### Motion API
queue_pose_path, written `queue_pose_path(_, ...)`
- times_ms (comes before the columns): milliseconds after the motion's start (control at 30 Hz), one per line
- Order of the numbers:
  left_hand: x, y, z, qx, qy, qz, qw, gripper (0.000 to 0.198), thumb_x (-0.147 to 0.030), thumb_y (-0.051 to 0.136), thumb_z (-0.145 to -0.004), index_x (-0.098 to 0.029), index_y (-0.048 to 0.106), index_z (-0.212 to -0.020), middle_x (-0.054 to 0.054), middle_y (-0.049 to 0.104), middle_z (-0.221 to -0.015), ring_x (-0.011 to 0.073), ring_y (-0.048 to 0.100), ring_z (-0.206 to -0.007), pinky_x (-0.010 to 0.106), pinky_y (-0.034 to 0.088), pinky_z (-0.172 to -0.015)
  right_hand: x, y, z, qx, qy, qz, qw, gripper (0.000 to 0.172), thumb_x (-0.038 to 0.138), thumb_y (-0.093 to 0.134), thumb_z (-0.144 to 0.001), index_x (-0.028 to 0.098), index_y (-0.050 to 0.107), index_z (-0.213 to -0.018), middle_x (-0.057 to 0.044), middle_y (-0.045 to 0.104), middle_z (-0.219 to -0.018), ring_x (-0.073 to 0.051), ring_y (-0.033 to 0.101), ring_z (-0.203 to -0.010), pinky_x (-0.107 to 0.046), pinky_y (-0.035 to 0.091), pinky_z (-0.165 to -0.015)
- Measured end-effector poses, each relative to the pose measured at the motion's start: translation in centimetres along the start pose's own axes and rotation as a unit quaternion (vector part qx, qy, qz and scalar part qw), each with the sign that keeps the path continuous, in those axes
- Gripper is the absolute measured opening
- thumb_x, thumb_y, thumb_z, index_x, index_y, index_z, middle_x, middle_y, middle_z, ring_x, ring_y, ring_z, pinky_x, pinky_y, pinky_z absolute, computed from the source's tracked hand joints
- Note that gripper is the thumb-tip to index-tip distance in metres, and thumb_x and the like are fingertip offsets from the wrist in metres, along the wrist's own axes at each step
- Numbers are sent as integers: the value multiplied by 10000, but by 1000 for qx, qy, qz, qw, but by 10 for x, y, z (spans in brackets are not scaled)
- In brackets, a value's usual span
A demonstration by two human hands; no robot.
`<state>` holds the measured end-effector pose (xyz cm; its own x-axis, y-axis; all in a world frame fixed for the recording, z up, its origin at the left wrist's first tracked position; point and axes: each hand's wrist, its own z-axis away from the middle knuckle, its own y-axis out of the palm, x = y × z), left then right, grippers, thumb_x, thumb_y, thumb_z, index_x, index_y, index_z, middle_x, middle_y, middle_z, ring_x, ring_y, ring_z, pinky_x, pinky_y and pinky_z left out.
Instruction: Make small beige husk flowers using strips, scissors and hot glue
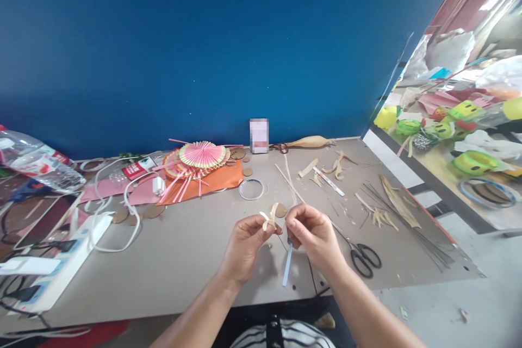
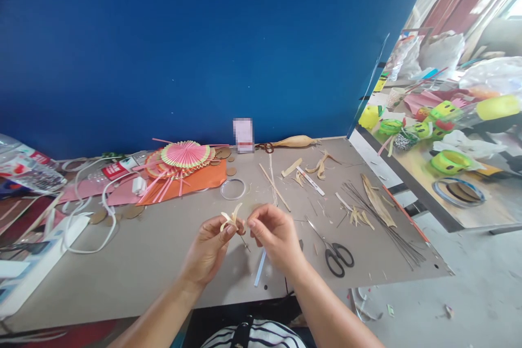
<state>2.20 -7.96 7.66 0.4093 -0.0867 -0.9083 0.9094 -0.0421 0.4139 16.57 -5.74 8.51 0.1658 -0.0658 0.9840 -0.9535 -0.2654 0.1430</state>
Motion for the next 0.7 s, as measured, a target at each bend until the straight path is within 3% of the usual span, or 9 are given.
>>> queue_pose_path(100, 5, -8, -5, -35, -14, 6, 999, 141, -277, 694, -654, -155, 639, -610, 19, 652, -653, 138, 568, -692, 272, 398, -729, -14, -26, -18, -13, 54, 144, 988, 154, 308, 517, -771, 166, 526, -712, 39, 500, -535, -53, 375, -378, -191, 318, -380)
queue_pose_path(167, 8, -13, -7, -46, -17, 17, 999, 141, -269, 697, -649, -157, 626, -600, 14, 648, -634, 134, 567, -668, 274, 402, -703, -27, -45, -29, -31, 53, 323, 945, 121, 248, 490, -762, 176, 548, -684, 20, 539, -562, -76, 420, -415, -211, 349, -415)
queue_pose_path(233, 12, -17, -9, -60, -17, 25, 998, 129, -260, 701, -640, -159, 627, -611, 7, 636, -618, 125, 550, -635, 275, 406, -681, -40, -63, -37, -49, 55, 376, 924, 109, 199, 521, -719, 179, 555, -617, 1, 550, -560, -111, 466, -467, -239, 361, -461)
queue_pose_path(333, 16, -20, -11, -83, -27, 33, 996, 132, -266, 701, -635, -152, 636, -641, 7, 619, -614, 114, 526, -612, 268, 406, -651, -53, -79, -39, -79, 54, 438, 894, 95, 138, 518, -703, 189, 590, -667, -21, 557, -573, -165, 524, -566, -275, 361, -539)
queue_pose_path(533, 17, -23, -13, -71, -46, 54, 995, 119, -244, 655, -695, -139, 609, -663, -2, 591, -639, 78, 486, -591, 225, 387, -619, -45, -81, -18, -90, 72, 516, 849, 176, 219, 479, -765, 194, 586, -903, -32, 575, -648, -191, 561, -630, -280, 356, -581)
queue_pose_path(633, 16, -22, -14, -68, -48, 61, 995, 114, -235, 652, -698, -142, 596, -662, -6, 585, -641, 73, 474, -579, 222, 386, -619, -38, -70, 1, -31, 77, 533, 842, 282, 296, 610, -673, 211, 566, -938, -32, 603, -772, -189, 575, -667, -271, 375, -594)
queue_pose_path(700, 15, -22, -15, -71, -49, 67, 994, 117, -241, 651, -696, -148, 590, -660, -6, 590, -644, 74, 477, -573, 222, 388, -614, -39, -63, 12, 42, 83, 605, 791, 416, 329, 649, -638, 204, 530, -1016, -60, 597, -852, -232, 576, -786, -288, 386, -624)
